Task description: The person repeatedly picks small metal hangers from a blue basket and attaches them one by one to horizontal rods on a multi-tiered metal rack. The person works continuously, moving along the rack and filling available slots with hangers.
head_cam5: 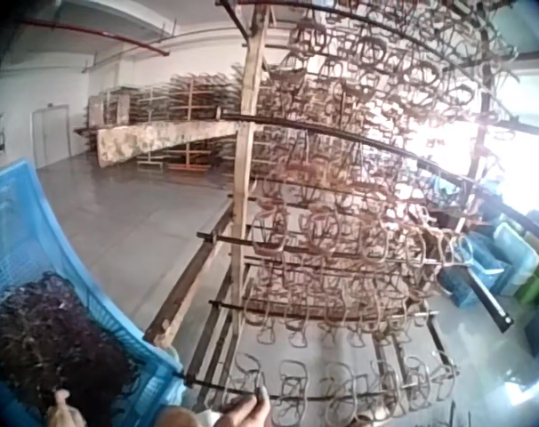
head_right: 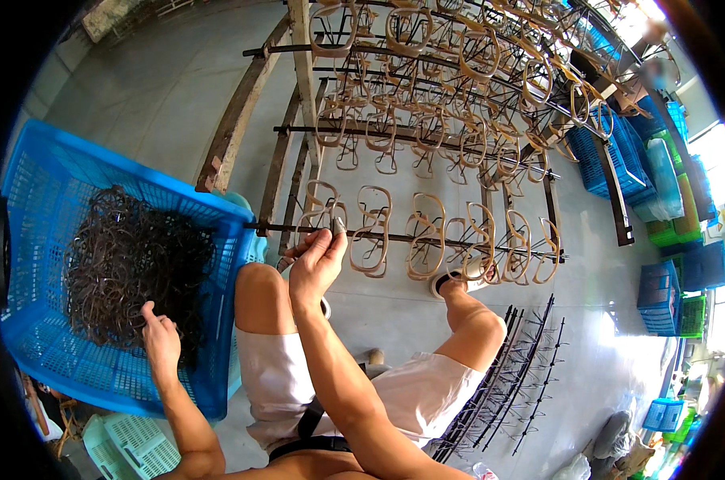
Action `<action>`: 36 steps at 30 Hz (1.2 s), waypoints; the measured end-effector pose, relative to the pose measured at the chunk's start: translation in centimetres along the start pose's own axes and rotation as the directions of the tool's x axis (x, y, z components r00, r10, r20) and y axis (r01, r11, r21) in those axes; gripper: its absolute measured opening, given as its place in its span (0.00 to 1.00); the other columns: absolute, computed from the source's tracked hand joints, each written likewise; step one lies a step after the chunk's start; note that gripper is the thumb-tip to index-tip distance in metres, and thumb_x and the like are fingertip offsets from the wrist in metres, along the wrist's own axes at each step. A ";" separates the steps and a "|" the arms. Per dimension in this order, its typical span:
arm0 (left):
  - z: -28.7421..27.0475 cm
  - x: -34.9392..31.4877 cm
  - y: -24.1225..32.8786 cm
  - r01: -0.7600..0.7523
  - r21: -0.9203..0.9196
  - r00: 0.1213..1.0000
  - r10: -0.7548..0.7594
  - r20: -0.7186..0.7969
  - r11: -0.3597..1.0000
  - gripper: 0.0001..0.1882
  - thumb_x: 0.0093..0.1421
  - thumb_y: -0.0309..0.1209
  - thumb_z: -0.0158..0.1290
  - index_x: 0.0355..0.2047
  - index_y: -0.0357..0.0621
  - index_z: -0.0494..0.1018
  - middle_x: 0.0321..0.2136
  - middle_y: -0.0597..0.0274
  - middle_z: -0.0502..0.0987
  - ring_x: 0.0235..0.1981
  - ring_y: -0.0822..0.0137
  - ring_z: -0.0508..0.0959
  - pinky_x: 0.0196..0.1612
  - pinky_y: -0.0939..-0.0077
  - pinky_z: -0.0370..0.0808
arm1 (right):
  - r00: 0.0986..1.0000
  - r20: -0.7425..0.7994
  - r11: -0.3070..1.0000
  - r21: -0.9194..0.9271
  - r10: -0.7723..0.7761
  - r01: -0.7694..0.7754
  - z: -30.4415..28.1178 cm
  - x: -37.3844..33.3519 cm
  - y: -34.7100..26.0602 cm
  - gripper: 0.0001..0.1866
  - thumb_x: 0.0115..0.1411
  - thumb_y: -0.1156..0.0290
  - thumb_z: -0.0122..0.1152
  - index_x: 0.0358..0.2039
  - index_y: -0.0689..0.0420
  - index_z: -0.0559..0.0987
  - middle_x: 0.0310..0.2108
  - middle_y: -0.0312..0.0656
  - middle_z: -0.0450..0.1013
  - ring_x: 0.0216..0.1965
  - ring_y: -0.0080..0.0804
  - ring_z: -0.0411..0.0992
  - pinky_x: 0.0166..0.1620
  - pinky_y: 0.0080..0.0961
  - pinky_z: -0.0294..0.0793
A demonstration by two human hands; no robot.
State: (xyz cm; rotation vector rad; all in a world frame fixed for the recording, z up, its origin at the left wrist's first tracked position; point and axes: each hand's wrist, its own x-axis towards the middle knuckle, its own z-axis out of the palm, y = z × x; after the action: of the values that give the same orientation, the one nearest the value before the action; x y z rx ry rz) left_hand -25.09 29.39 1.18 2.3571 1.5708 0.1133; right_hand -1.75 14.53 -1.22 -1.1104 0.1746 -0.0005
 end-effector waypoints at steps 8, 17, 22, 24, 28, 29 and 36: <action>-0.1 -0.6 0.9 -0.232 -0.722 0.969 0.093 -0.227 0.652 0.16 0.64 0.25 0.36 0.53 0.40 0.56 0.41 0.48 0.74 0.26 0.69 0.76 0.31 0.74 0.76 | 0.991 -0.115 0.997 -0.046 -0.062 0.057 1.1 -0.4 0.4 0.06 0.67 0.70 0.39 0.36 0.59 0.64 0.23 0.36 0.63 0.14 0.21 0.64 0.17 0.19 0.67; 2.6 -1.1 3.7 -0.147 -0.961 0.988 0.077 -0.132 0.235 0.16 0.67 0.32 0.38 0.54 0.46 0.58 0.45 0.50 0.74 0.23 0.80 0.69 0.24 0.90 0.63 | 0.989 -0.119 0.985 -0.153 -0.093 0.075 1.7 -0.1 0.3 0.08 0.66 0.70 0.40 0.31 0.60 0.64 0.18 0.35 0.63 0.12 0.21 0.64 0.14 0.19 0.65; 5.3 -1.4 3.4 -0.274 -0.674 0.962 0.213 -0.174 0.686 0.17 0.66 0.28 0.39 0.55 0.42 0.57 0.42 0.53 0.75 0.22 0.78 0.71 0.24 0.87 0.70 | 0.992 -0.092 0.983 -0.168 -0.086 0.070 1.5 -0.2 0.3 0.09 0.66 0.70 0.40 0.30 0.60 0.64 0.19 0.35 0.63 0.12 0.22 0.66 0.14 0.20 0.66; 5.9 -1.5 3.3 -0.244 -0.628 0.970 0.171 -0.176 0.739 0.14 0.65 0.27 0.42 0.51 0.40 0.63 0.36 0.53 0.77 0.23 0.75 0.74 0.24 0.83 0.73 | 0.996 -0.062 0.987 -0.151 -0.065 0.055 1.2 0.0 0.4 0.09 0.66 0.70 0.40 0.31 0.60 0.65 0.19 0.35 0.63 0.12 0.21 0.65 0.15 0.20 0.66; 5.9 -0.9 2.6 -0.052 -0.640 0.999 0.051 -0.021 0.767 0.12 0.65 0.32 0.44 0.39 0.37 0.72 0.21 0.61 0.76 0.16 0.75 0.73 0.17 0.81 0.70 | 0.999 0.045 0.990 -0.143 -0.018 0.024 0.9 -0.3 0.6 0.07 0.66 0.71 0.41 0.34 0.60 0.66 0.18 0.34 0.63 0.13 0.20 0.65 0.16 0.19 0.68; 5.5 -0.9 2.8 0.001 -0.710 1.000 -0.001 0.000 0.704 0.12 0.65 0.33 0.44 0.39 0.37 0.72 0.20 0.62 0.75 0.15 0.76 0.73 0.16 0.82 0.69 | 0.996 0.083 0.983 -0.182 -0.020 0.035 0.7 -0.4 0.6 0.07 0.66 0.72 0.41 0.36 0.61 0.67 0.18 0.34 0.63 0.13 0.20 0.65 0.16 0.19 0.68; 3.5 -1.2 4.6 0.081 -0.965 0.996 -0.044 0.072 0.250 0.15 0.65 0.42 0.43 0.33 0.44 0.72 0.12 0.70 0.68 0.09 0.79 0.65 0.11 0.88 0.56 | 0.963 0.235 0.867 -0.444 -0.132 0.227 0.4 -0.7 0.4 0.08 0.66 0.71 0.42 0.32 0.62 0.65 0.16 0.36 0.64 0.13 0.25 0.70 0.16 0.22 0.67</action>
State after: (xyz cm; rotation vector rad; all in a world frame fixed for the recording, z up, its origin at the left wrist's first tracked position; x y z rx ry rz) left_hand -20.72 25.96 -0.65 1.2237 1.0040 0.7953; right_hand -2.38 15.14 -1.33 -1.6012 -0.1191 -0.0166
